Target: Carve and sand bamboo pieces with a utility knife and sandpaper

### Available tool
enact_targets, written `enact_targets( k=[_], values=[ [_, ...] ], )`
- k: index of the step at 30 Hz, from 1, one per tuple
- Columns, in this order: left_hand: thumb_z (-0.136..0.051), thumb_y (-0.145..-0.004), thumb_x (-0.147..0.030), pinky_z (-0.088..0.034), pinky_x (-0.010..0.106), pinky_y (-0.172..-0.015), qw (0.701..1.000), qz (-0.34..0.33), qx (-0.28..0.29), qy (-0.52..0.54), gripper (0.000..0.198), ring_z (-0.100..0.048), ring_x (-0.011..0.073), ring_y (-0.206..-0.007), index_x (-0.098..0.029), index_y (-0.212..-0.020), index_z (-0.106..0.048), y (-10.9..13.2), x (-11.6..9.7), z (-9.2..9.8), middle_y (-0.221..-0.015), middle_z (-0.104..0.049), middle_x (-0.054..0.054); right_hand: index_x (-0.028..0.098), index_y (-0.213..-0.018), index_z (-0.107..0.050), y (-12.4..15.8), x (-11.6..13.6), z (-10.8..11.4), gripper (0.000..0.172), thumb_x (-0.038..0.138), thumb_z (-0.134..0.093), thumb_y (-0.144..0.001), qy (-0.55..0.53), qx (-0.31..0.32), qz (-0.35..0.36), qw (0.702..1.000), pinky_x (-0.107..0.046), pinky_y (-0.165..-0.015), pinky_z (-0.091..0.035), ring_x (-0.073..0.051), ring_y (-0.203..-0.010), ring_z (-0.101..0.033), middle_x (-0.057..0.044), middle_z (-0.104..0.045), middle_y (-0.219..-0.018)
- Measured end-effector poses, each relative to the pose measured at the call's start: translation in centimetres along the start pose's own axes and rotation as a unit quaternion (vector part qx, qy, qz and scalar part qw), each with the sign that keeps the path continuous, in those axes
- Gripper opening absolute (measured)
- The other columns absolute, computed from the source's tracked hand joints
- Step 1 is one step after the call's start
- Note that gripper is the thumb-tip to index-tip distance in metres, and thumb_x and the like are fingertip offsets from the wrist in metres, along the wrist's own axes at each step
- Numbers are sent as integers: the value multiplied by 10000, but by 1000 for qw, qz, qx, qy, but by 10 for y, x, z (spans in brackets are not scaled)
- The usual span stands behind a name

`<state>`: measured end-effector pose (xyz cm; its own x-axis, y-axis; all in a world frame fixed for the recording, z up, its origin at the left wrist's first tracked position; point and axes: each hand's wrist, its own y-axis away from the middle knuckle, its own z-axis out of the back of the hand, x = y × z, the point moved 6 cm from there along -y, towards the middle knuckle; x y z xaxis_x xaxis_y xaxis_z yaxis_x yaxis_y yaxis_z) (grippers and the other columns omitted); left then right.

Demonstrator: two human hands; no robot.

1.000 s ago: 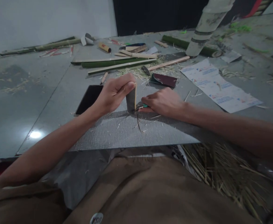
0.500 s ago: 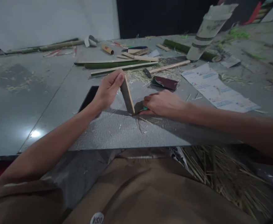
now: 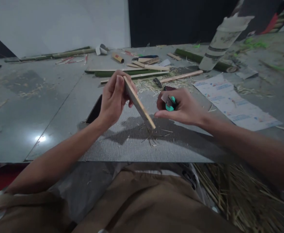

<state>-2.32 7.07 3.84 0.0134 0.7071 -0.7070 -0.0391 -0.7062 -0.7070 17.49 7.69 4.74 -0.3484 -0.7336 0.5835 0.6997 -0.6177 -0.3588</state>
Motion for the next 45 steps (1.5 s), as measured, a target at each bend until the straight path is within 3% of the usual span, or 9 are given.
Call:
enact_targets(
  k=[6, 10, 14, 17, 20, 26, 33, 38, 45],
  values=[
    [-539, -1101, -492, -443, 236, -429, 998, -15, 6, 54, 297, -524, 118, -548, -259, -920, -570, 10, -16, -11, -771, -579, -6, 175, -929, -734, 9, 9, -20, 323, 493, -793, -920, -218, 111, -28, 969, -250, -476, -352, -94, -503, -501, 46, -624, -630],
    [-558, -1101, -460, -476, 211, -445, 998, -25, 19, 58, 274, -545, 92, -512, -239, -942, -594, 15, -17, -12, -744, -584, -28, 161, -940, -734, 14, 11, -28, 277, 432, -790, -923, -291, 160, -70, 940, -208, -403, -379, -87, -446, -536, 40, -658, -628],
    [-699, -1024, -434, -518, 220, -518, 997, -1, 68, 27, 234, -576, 94, -583, -232, -988, -586, 18, -19, -17, -830, -628, -16, 170, -890, -685, 15, 11, -32, 263, 394, -823, -883, -298, 156, -83, 938, -206, -427, -414, -93, -468, -549, 41, -654, -630],
    [-887, -855, -437, -552, 229, -563, 994, 28, 103, 12, 409, -615, 117, -661, -257, -1013, -555, 20, -20, -23, -866, -631, -23, 185, -847, -646, 14, 11, -33, 243, 362, -809, -884, -287, 139, -75, 945, -218, -460, -413, -96, -496, -533, 47, -634, -632],
    [-936, -790, -440, -578, 249, -584, 992, 31, 123, 13, 481, -664, 146, -705, -265, -1007, -544, 21, -21, -27, -864, -619, -22, 190, -824, -627, 13, 14, -35, 198, 293, -789, -871, -277, 137, -51, 950, -219, -483, -402, -94, -522, -504, 56, -614, -633],
    [-945, -778, -439, -576, 251, -566, 982, 50, 178, 30, 536, -685, 155, -684, -288, -1086, -533, 24, -18, -33, -853, -638, -29, 170, -857, -664, 15, 18, -36, 149, 246, -792, -849, -311, 186, -26, 932, -201, -525, -436, -93, -566, -554, 42, -666, -675],
    [-885, -870, -284, -597, 230, -585, 965, 98, 221, 104, 457, -718, 146, -682, -299, -1183, -553, 27, -13, -34, -857, -674, -33, 141, -1000, -745, 17, 16, -39, 229, 337, -794, -891, -340, 236, -27, 910, -192, -492, -425, -91, -571, -565, 9, -712, -758],
    [-822, -928, -303, -594, 206, -534, 965, 109, 217, 103, 380, -680, 114, -599, -286, -1196, -553, 27, -14, -33, -870, -616, -35, 139, -1024, -771, 17, 14, -38, 262, 372, -798, -909, -328, 233, -4, 915, -206, -572, -476, -108, -644, -607, -18, -739, -823],
    [-793, -945, -294, -587, 197, -506, 968, 111, 201, 100, 332, -666, 103, -583, -274, -1172, -551, 26, -17, -34, -859, -557, -41, 151, -1103, -782, 19, 9, -38, 316, 428, -754, -952, -337, 222, -16, 915, -187, -467, -440, -87, -532, -567, 0, -729, -770]
  ],
)
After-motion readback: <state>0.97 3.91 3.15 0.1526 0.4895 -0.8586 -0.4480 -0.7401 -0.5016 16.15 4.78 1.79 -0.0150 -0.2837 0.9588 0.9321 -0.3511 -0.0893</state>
